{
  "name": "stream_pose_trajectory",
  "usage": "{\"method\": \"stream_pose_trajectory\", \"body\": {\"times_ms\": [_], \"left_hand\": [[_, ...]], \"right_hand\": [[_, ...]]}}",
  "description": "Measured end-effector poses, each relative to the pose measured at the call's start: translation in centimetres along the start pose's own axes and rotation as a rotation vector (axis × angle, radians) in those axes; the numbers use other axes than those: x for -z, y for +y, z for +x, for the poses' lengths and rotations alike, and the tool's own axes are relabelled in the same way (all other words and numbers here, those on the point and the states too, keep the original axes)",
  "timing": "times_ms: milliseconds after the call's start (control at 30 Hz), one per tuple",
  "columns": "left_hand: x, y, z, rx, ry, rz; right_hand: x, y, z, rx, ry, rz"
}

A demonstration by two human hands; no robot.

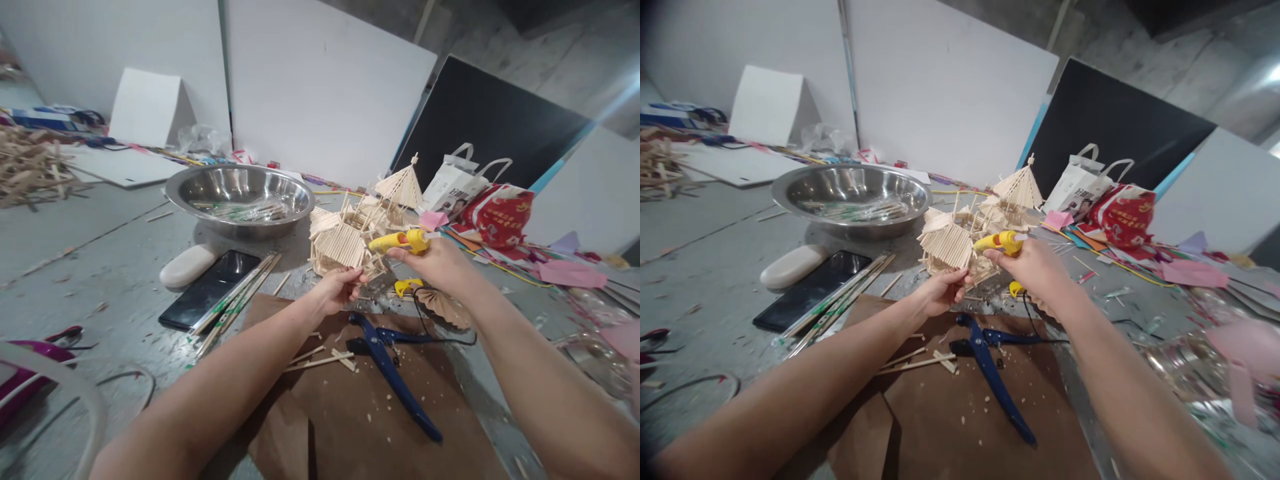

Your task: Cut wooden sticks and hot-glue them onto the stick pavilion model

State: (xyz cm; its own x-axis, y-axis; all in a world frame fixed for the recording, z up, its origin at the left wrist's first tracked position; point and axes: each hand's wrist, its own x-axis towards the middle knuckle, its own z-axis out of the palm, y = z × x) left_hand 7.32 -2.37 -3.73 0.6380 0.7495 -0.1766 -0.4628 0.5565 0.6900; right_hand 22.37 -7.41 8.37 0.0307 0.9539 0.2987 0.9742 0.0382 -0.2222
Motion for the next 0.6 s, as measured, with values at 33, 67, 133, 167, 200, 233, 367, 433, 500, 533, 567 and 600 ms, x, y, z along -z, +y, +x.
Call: {"method": "stream_pose_trajectory", "body": {"times_ms": [33, 67, 133, 167, 200, 233, 367, 433, 500, 533, 567, 600], "left_hand": [[0.01, -0.01, -0.01, 0.003, -0.004, 0.0], [0.02, -0.01, -0.01, 0.004, -0.006, -0.001], [0.05, -0.01, -0.01, 0.007, -0.008, -0.001], [0.07, -0.01, -0.01, 0.007, -0.007, 0.0], [0.09, -0.01, 0.0, 0.005, -0.008, 0.003], [0.11, -0.02, 0.01, 0.001, -0.011, 0.006], [0.17, -0.07, 0.02, -0.017, -0.019, 0.016], [0.17, -0.09, 0.0, -0.018, -0.018, 0.022], [0.15, -0.12, -0.04, -0.013, -0.022, 0.031], [0.14, -0.14, -0.06, -0.011, -0.023, 0.035], [0.13, -0.16, -0.08, -0.012, -0.023, 0.038], [0.11, -0.18, -0.09, -0.018, -0.024, 0.04]], "right_hand": [[0.06, -0.1, -0.01, -0.003, -0.005, -0.004], [0.12, -0.19, -0.02, -0.003, -0.009, -0.006], [0.22, -0.35, -0.03, 0.006, -0.016, 0.001], [0.26, -0.39, -0.02, 0.014, -0.019, 0.003], [0.28, -0.41, -0.01, 0.02, -0.021, 0.003], [0.28, -0.4, 0.01, 0.021, -0.021, 0.001], [0.13, -0.11, 0.08, 0.026, 0.003, 0.013], [0.02, 0.04, 0.1, 0.062, 0.012, 0.031], [-0.05, 0.1, 0.09, 0.092, 0.014, 0.036], [-0.06, 0.08, 0.08, 0.095, 0.01, 0.033], [-0.05, 0.05, 0.05, 0.092, 0.005, 0.028], [-0.02, -0.01, 0.01, 0.086, -0.003, 0.023]]}}
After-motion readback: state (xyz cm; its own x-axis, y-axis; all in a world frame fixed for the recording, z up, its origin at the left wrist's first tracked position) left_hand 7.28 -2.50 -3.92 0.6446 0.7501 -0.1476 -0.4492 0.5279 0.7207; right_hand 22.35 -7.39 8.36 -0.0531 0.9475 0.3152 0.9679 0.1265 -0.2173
